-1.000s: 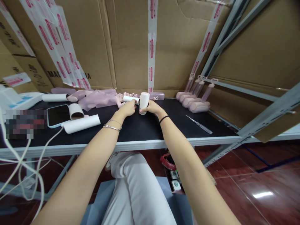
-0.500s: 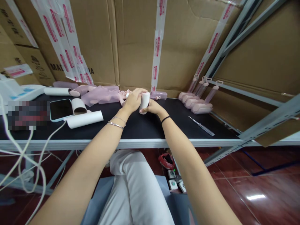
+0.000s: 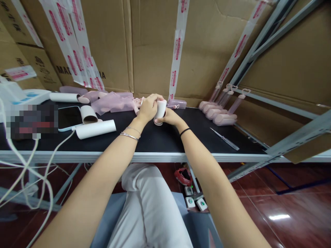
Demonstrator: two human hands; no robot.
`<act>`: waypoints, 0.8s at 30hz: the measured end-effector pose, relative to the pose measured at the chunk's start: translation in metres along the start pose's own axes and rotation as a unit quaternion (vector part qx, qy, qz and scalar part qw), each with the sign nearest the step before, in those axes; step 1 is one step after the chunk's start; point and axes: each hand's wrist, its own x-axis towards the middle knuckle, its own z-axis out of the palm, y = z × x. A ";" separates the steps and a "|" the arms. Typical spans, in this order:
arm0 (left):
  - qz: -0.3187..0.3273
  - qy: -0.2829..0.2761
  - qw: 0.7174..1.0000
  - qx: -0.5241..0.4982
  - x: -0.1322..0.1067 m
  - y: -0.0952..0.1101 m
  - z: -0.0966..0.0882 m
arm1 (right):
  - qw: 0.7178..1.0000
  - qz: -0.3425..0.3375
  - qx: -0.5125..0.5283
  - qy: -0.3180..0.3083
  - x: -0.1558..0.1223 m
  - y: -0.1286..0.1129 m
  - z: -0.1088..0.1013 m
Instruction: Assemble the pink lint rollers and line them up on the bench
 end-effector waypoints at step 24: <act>-0.076 0.074 0.994 -0.032 -0.001 0.000 -0.003 | 0.960 -0.093 -0.152 0.215 0.003 -0.079 -0.044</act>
